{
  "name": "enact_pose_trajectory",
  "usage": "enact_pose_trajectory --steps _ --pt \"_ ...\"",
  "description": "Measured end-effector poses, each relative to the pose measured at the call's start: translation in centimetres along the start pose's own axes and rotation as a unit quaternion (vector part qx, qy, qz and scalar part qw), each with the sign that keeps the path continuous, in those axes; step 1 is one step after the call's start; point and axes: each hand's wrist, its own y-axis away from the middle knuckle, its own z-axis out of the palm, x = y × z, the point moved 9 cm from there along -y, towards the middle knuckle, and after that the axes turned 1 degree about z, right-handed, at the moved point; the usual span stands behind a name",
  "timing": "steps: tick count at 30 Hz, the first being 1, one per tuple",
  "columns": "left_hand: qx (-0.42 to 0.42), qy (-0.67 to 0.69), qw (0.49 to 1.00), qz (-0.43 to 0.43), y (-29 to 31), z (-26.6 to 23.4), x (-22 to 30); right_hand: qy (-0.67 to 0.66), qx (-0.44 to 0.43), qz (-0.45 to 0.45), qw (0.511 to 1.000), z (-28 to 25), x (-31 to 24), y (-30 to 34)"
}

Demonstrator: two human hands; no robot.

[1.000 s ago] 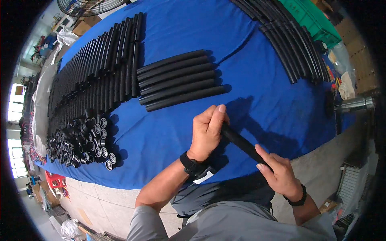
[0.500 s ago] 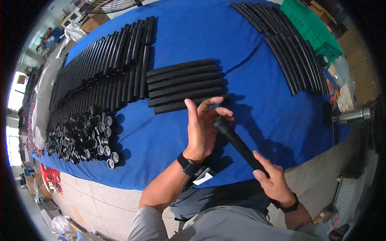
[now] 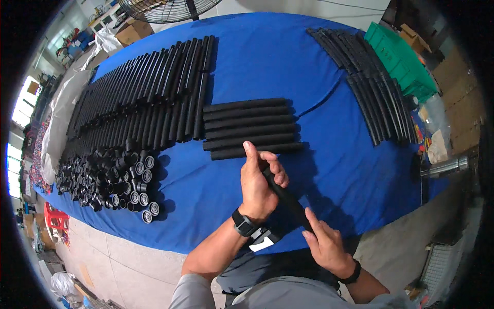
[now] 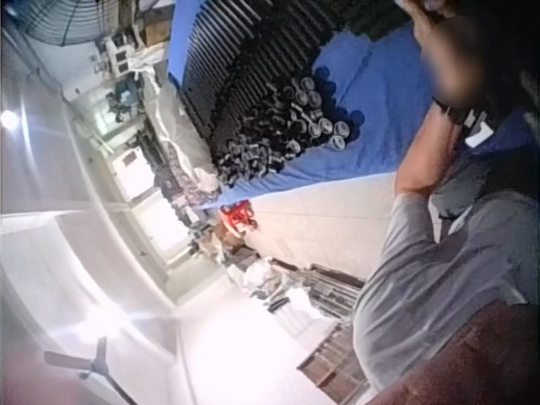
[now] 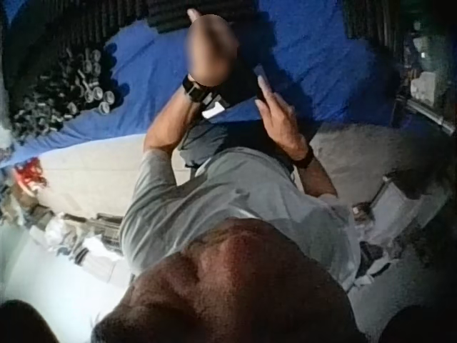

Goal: Assembling black plastic tubes by attaching caps and connectors.

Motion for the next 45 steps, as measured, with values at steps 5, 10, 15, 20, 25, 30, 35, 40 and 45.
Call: enact_pose_trajectory --steps 5,10,15,20,25,30,35,40,45 --pt "0.01 -0.002 1.0 -0.028 0.3 0.3 -0.7 0.065 0.022 -0.007 0.998 -0.2 -0.2 0.8" --pt "0.008 -0.013 1.0 -0.01 0.7 0.6 -0.4 0.117 0.039 -0.011 0.992 0.1 -0.2 1.6" --pt "-0.048 0.002 0.998 -0.029 0.3 1.6 -1.0 -0.059 0.074 -0.042 0.995 -1.1 0.3 1.0" --pt "-0.201 -0.183 0.96 0.063 0.5 2.7 -1.3 -0.683 -0.168 0.328 0.63 2.1 2.7 3.8" --pt "-0.226 -0.393 0.887 0.089 0.0 2.7 -2.7 -0.687 -0.196 0.267 0.646 0.4 3.2 4.5" --pt "-0.117 -0.448 0.885 0.051 1.1 0.7 -1.8 -0.129 0.038 -0.036 0.99 -4.4 2.1 3.2" --pt "-0.081 -0.465 0.88 0.056 5.2 -1.1 -0.2 -0.169 -0.076 0.072 0.98 -2.7 5.0 4.9" --pt "-0.051 -0.441 0.891 0.096 7.4 -4.2 1.6 -0.414 -0.178 0.157 0.879 1.9 4.0 6.6" --pt "0.012 -0.406 0.901 0.151 8.7 -5.1 2.7 -0.107 -0.007 -0.002 0.994 -1.2 2.9 6.2"
